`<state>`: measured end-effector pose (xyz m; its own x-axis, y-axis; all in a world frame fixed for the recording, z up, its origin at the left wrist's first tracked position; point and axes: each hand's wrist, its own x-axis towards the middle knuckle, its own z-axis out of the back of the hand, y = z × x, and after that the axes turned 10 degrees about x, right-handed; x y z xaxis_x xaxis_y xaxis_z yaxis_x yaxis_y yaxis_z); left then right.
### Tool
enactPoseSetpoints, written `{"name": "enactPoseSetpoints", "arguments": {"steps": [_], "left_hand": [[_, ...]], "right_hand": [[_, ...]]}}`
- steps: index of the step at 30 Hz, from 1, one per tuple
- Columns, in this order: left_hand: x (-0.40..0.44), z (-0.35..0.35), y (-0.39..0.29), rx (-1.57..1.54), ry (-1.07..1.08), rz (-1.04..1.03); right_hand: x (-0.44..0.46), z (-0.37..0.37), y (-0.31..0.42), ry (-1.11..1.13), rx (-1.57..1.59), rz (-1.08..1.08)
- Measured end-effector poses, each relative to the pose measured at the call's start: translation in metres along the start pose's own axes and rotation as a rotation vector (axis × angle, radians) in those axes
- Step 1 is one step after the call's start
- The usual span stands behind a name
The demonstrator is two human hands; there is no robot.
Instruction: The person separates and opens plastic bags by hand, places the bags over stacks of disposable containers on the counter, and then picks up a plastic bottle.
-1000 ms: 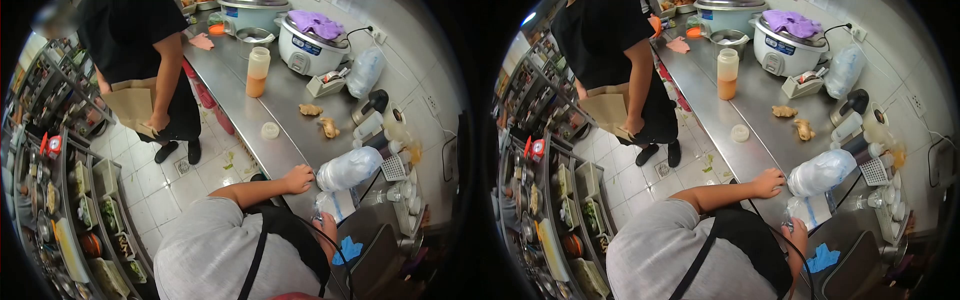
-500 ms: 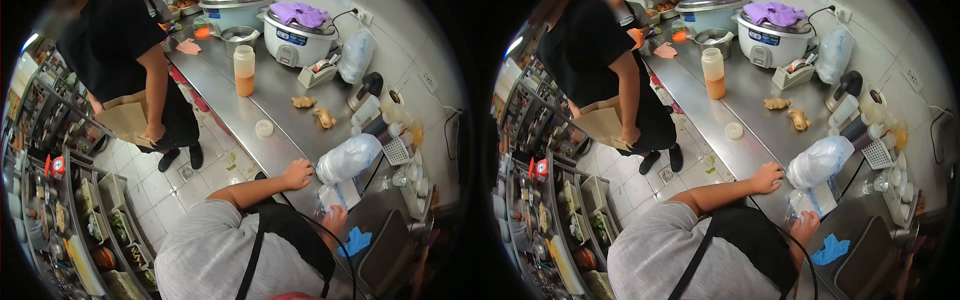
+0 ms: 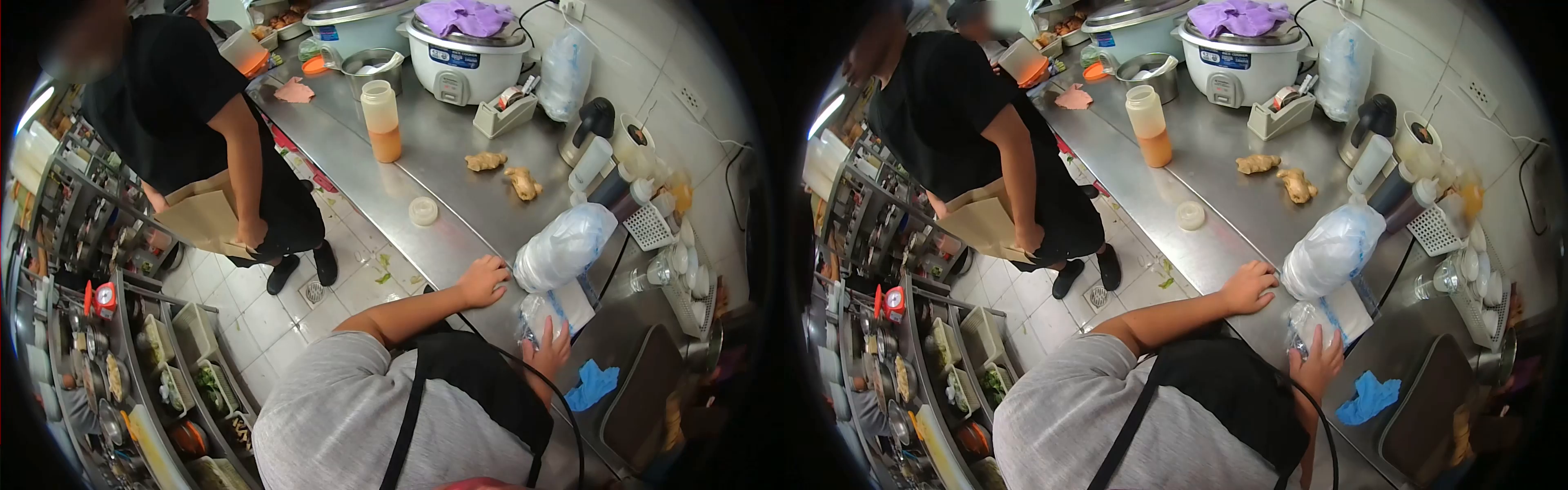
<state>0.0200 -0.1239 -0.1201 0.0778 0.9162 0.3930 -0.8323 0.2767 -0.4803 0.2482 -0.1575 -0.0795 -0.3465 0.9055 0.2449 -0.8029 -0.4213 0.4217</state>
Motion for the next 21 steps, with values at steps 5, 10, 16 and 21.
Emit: {"name": "enactPoseSetpoints", "arguments": {"steps": [5, 10, 16, 21], "left_hand": [[0.001, -0.001, 0.001, 0.007, 0.009, -0.012], [0.001, 0.002, 0.0, 0.028, 0.009, -0.001], [-0.002, -0.007, 0.006, 0.025, -0.057, -0.015], [-0.004, -0.009, 0.005, 0.035, -0.085, -0.006]], "right_hand": [[0.004, 0.01, 0.011, 0.08, 0.012, 0.143], [0.007, -0.01, -0.028, 0.002, 0.085, 0.072], [0.019, -0.005, -0.062, -0.298, 0.317, 0.131], [0.017, 0.004, -0.047, 0.096, -0.029, 0.249]]}}
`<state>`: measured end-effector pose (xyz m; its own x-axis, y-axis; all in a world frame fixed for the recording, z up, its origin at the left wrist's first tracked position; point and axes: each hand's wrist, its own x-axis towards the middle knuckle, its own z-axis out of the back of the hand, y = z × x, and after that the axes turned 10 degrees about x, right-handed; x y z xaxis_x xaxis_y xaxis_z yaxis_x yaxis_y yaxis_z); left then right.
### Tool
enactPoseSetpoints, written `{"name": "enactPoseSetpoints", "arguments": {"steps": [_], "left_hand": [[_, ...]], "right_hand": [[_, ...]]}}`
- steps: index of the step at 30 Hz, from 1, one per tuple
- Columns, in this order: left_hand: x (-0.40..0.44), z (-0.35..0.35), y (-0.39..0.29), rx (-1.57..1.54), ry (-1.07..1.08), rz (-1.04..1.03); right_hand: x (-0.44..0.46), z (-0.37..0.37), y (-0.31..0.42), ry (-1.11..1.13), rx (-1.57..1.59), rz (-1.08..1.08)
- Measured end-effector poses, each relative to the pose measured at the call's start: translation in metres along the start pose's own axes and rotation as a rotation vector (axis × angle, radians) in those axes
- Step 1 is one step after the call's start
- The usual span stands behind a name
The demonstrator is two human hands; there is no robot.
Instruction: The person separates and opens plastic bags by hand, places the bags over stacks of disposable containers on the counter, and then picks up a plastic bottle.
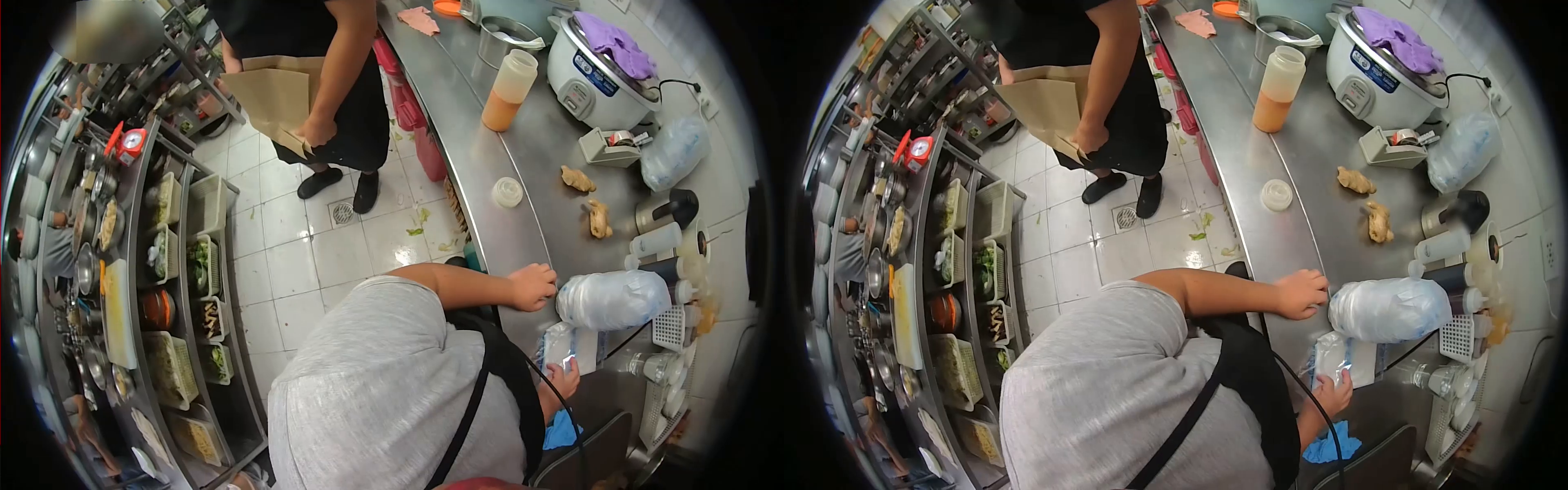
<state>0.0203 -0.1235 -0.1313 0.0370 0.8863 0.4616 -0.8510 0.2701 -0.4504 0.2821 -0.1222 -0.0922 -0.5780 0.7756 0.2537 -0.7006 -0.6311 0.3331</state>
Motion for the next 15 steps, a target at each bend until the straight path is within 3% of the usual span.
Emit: {"name": "enactPoseSetpoints", "arguments": {"steps": [2, 3, 6, 9, 15], "left_hand": [[-0.001, 0.002, 0.0, -0.007, -0.01, 0.004], [-0.001, 0.002, 0.0, -0.002, -0.008, 0.004], [-0.002, 0.003, 0.001, 0.012, -0.002, -0.001], [-0.001, 0.001, 0.002, 0.01, -0.006, -0.009], [-0.003, -0.002, 0.001, 0.016, -0.017, -0.017]], "right_hand": [[0.001, 0.0, 0.02, 0.061, -0.076, -0.154], [0.005, 0.007, 0.028, 0.224, -0.163, -0.282], [0.004, 0.0, 0.038, 0.158, -0.251, -0.467], [0.005, 0.002, 0.048, 0.282, -0.323, -0.468], [-0.009, -0.007, 0.022, 0.178, -0.226, -0.347]]}}
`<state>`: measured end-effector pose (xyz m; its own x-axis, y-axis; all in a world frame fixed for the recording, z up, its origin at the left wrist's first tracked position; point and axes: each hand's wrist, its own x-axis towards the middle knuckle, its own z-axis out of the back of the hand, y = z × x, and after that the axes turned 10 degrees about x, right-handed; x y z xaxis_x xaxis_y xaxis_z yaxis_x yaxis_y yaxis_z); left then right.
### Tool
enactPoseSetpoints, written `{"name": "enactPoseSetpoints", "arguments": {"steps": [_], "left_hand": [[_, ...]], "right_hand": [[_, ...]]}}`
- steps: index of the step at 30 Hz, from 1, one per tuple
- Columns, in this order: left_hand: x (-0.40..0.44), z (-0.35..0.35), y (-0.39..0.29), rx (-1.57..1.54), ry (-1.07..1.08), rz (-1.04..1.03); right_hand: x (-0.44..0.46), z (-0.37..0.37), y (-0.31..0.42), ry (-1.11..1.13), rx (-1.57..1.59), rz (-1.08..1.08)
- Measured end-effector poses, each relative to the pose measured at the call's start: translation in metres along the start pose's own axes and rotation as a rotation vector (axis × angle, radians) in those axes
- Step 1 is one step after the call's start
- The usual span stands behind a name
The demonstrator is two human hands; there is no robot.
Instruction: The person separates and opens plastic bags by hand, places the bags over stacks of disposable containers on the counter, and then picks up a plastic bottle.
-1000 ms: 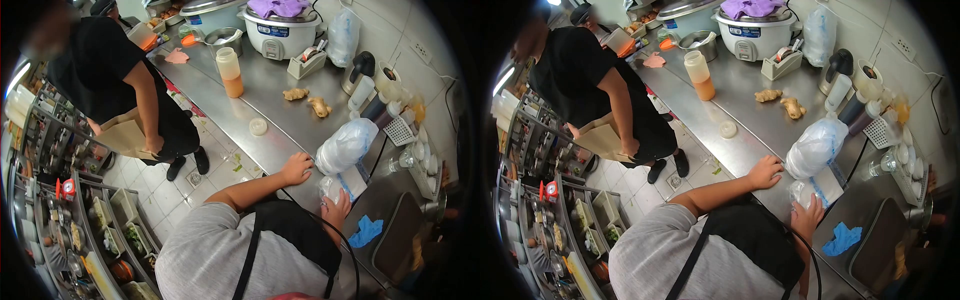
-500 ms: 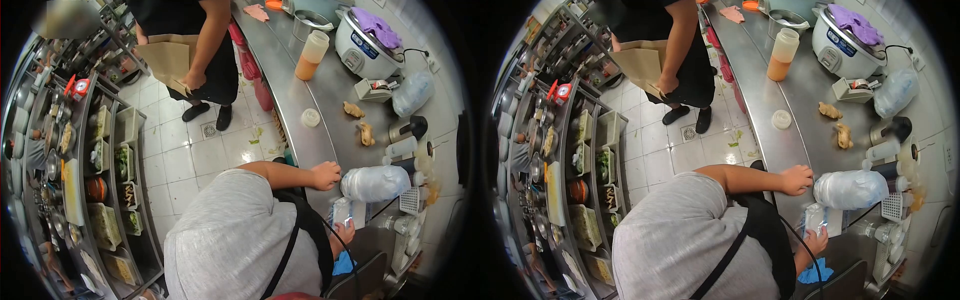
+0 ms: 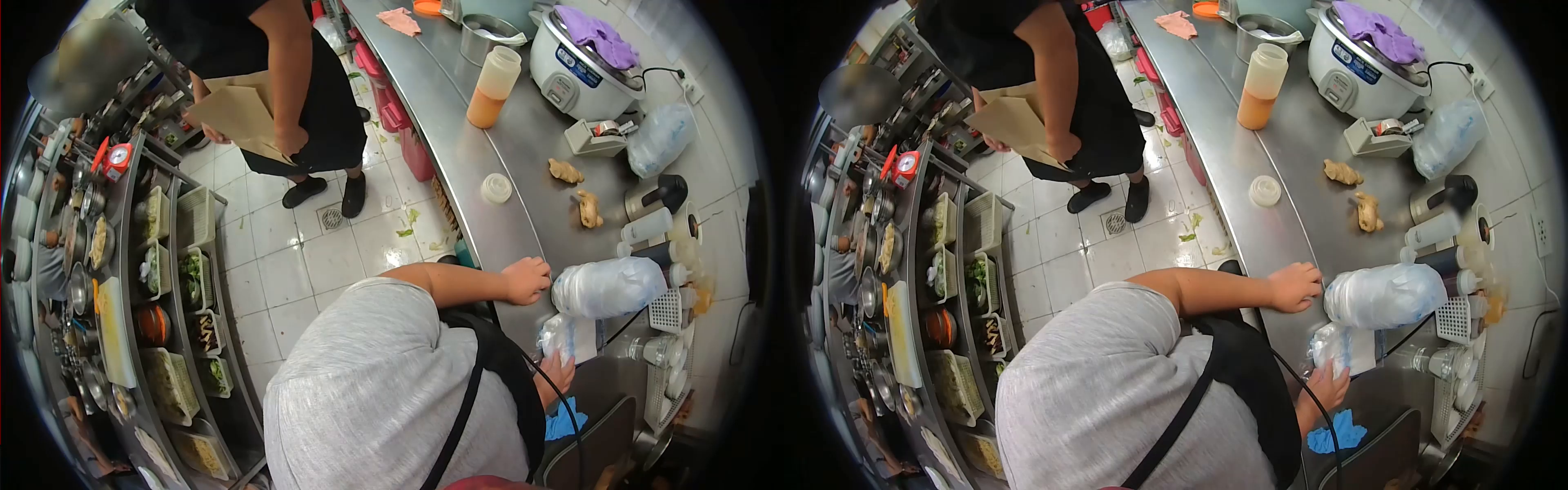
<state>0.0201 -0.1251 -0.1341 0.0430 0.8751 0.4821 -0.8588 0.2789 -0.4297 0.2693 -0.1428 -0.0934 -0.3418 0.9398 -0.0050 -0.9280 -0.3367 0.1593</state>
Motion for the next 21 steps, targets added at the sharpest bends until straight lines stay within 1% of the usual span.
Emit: {"name": "enactPoseSetpoints", "arguments": {"steps": [3, 6, 9, 15, 21], "left_hand": [[0.002, 0.004, 0.0, 0.005, 0.009, 0.001], [0.001, 0.001, 0.002, -0.005, -0.019, -0.009], [0.001, 0.003, 0.001, -0.013, -0.017, -0.011], [0.001, 0.002, 0.001, -0.019, -0.013, -0.006], [0.001, 0.004, -0.001, -0.014, -0.002, 0.005]], "right_hand": [[0.001, 0.007, 0.007, -0.008, 0.027, -0.015], [0.001, 0.006, 0.017, -0.132, 0.046, -0.023], [0.004, -0.003, 0.009, -0.14, 0.056, 0.022], [0.009, -0.003, -0.007, -0.318, 0.154, 0.079], [0.009, 0.009, -0.003, -0.306, 0.173, 0.051]]}}
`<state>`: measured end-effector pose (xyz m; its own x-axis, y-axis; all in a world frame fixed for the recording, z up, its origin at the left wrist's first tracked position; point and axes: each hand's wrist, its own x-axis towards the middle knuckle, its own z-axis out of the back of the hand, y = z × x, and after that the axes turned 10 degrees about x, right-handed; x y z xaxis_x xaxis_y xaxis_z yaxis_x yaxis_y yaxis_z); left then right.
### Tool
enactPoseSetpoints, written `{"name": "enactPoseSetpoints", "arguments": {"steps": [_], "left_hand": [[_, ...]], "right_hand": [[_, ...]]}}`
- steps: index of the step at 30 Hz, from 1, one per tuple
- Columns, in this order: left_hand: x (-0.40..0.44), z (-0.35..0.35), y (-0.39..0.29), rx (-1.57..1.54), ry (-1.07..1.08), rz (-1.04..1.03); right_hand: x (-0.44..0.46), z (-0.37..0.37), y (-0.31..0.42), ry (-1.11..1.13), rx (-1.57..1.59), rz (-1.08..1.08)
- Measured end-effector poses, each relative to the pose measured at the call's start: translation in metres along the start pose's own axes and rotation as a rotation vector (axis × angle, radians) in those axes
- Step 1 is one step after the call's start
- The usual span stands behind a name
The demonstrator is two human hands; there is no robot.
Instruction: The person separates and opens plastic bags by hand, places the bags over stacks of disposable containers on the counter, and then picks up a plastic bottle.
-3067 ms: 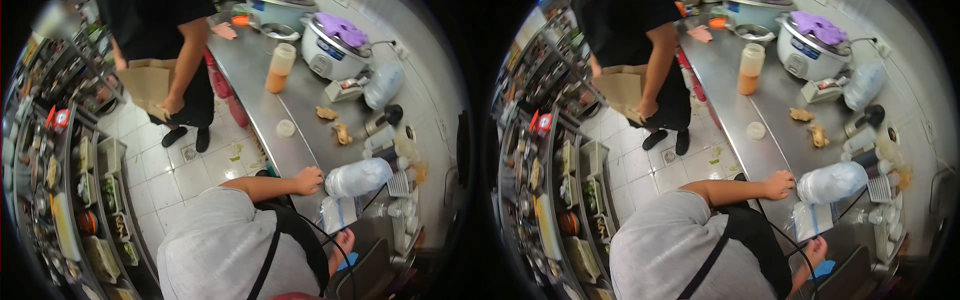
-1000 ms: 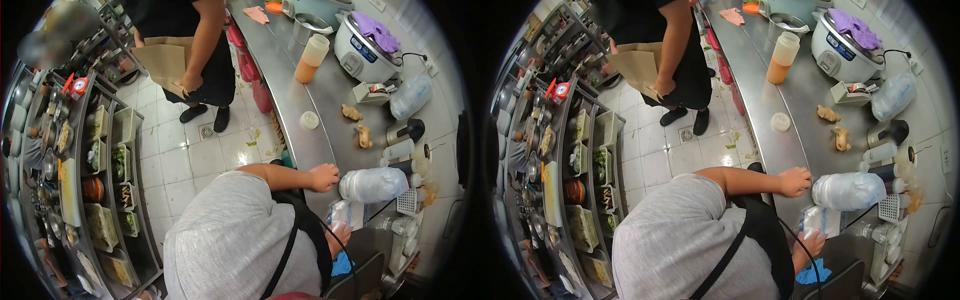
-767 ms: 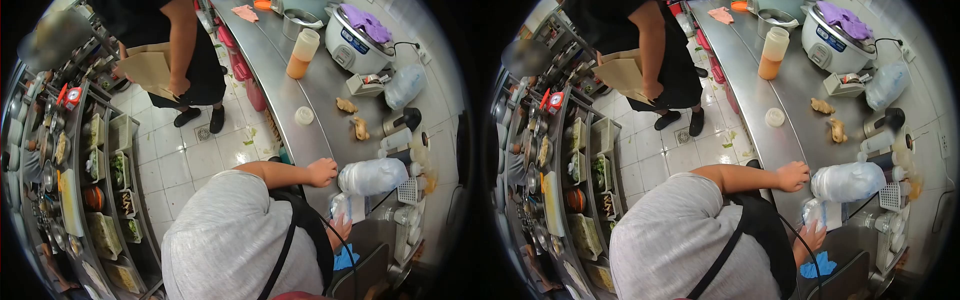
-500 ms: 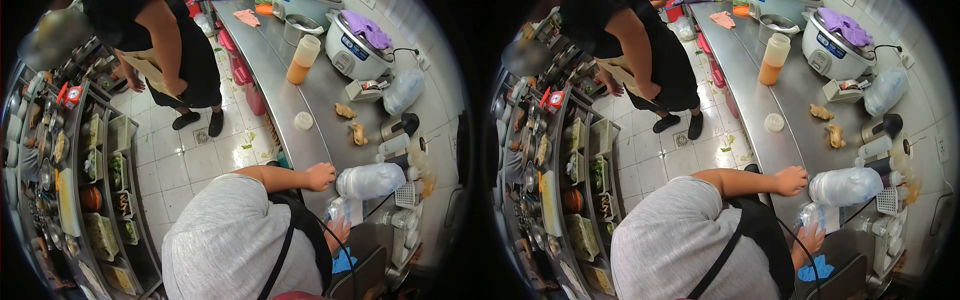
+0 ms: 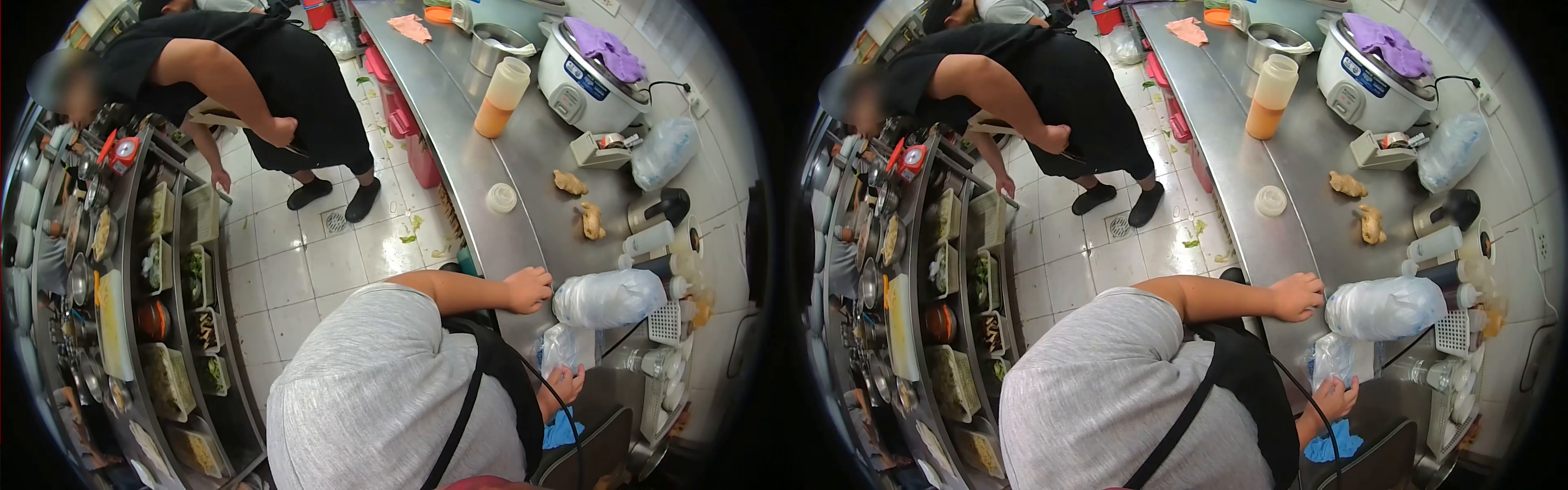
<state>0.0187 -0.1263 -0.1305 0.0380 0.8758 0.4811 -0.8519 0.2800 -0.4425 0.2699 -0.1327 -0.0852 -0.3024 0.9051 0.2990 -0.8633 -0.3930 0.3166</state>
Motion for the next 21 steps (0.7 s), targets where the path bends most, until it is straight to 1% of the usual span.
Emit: {"name": "enactPoseSetpoints", "arguments": {"steps": [3, 6, 15, 18, 21], "left_hand": [[0.0, -0.001, 0.001, 0.003, 0.001, -0.002], [0.0, -0.001, 0.0, 0.011, 0.017, 0.003], [0.0, -0.002, 0.001, 0.026, 0.01, 0.0], [0.0, -0.002, 0.0, 0.03, -0.005, -0.001], [-0.001, 0.001, -0.001, 0.025, 0.027, 0.007]], "right_hand": [[0.002, 0.0, 0.002, -0.05, 0.078, -0.001], [0.002, 0.002, 0.001, -0.055, 0.11, 0.025], [0.003, 0.003, -0.009, -0.061, 0.209, -0.011], [0.003, 0.004, -0.014, -0.014, 0.317, -0.053], [0.005, 0.009, -0.01, 0.113, 0.324, -0.109]]}}
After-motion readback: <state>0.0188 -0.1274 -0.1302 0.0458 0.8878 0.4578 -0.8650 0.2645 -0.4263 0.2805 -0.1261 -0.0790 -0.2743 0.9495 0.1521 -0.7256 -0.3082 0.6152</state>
